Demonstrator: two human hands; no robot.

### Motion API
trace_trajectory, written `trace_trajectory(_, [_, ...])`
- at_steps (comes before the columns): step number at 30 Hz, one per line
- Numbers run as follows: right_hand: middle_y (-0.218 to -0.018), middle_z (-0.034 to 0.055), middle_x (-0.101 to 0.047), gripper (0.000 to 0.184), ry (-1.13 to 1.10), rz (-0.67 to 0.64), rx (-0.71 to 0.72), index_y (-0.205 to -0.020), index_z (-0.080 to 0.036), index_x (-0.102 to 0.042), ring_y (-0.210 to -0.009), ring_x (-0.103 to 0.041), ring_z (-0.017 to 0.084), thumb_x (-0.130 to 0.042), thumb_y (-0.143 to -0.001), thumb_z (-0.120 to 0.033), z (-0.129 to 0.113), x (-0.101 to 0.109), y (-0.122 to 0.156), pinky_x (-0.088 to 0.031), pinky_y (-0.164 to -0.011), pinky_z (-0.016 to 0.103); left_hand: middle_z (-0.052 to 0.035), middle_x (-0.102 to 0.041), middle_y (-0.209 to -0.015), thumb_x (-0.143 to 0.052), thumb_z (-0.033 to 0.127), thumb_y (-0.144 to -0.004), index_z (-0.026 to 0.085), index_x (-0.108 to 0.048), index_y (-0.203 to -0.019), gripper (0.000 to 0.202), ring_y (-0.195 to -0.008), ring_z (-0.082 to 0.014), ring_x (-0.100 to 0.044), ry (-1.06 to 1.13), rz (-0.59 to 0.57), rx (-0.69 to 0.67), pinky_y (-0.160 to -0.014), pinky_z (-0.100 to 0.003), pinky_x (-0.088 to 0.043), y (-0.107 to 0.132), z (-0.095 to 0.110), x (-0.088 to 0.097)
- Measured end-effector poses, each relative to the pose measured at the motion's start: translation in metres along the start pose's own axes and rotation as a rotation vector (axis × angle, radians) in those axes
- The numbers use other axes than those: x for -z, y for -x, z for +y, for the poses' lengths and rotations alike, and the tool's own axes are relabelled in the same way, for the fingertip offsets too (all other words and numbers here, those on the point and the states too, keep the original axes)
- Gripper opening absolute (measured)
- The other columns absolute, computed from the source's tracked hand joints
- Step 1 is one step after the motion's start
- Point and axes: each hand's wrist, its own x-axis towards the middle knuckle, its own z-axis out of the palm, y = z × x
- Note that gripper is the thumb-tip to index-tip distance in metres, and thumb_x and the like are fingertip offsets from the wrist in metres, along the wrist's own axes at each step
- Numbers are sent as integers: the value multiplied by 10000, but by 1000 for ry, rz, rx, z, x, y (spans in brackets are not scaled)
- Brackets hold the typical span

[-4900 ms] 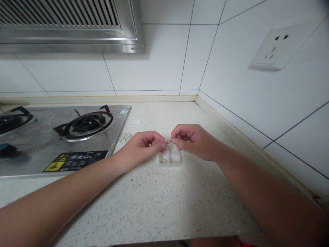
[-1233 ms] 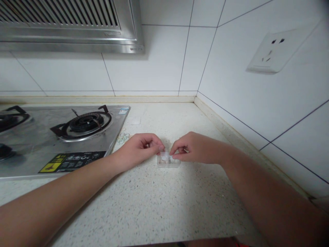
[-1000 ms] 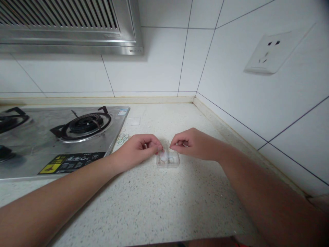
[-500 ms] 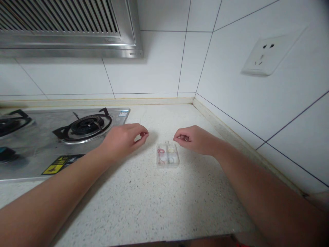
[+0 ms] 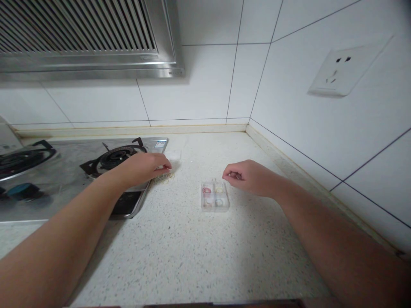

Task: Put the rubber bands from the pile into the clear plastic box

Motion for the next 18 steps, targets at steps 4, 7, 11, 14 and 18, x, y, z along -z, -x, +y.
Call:
trace_trajectory(4, [-713,18,-646,199,11,-8,2,-899,-174,-694,-621,-531,117,-536,-876,-292,-1,0,0,-333,-600,268,-59,-676,-1055,-466,361,-962,216,-703,-1044,289,-917,-182,-616,56,-40,-48,-784,-273,-407,-2,10,-4])
trace_trajectory(7, [-722,15,-649,200,15,-16,3,-895,-172,-692,-628,-532,115,-534,-877,-293,-2,0,0,-336,-603,266,-48,-668,-1026,-477,352,-960,223,-705,-1018,268,-887,-168,-620,14,-35,-49,-761,-266,-409,-3,16,-8])
trace_trajectory(11, [-714,5,-644,198,22,-23,-5,-882,-177,-691,-620,-522,110,-535,-876,-298,-2,-2,0,-329,-593,261,-37,-657,-1012,-476,335,-963,232,-701,-990,249,-886,-173,-621,-93,-34,-31,-708,-266,-395,-4,17,-10])
trace_trajectory(14, [-706,-2,-638,200,25,-29,-3,-887,-182,-690,-611,-516,105,-533,-879,-305,0,-2,0,-323,-587,258,-28,-653,-1018,-471,323,-965,238,-695,-986,240,-879,-169,-620,-115,-46,-14,-699,-266,-396,-5,16,-10])
trace_trajectory(18, [-701,-8,-636,197,30,-34,0,-887,-189,-689,-606,-513,101,-531,-880,-307,0,-2,0,-322,-584,255,-34,-647,-1016,-473,310,-956,231,-687,-976,229,-877,-174,-616,-116,-56,8,-711,-273,-404,-5,14,-10])
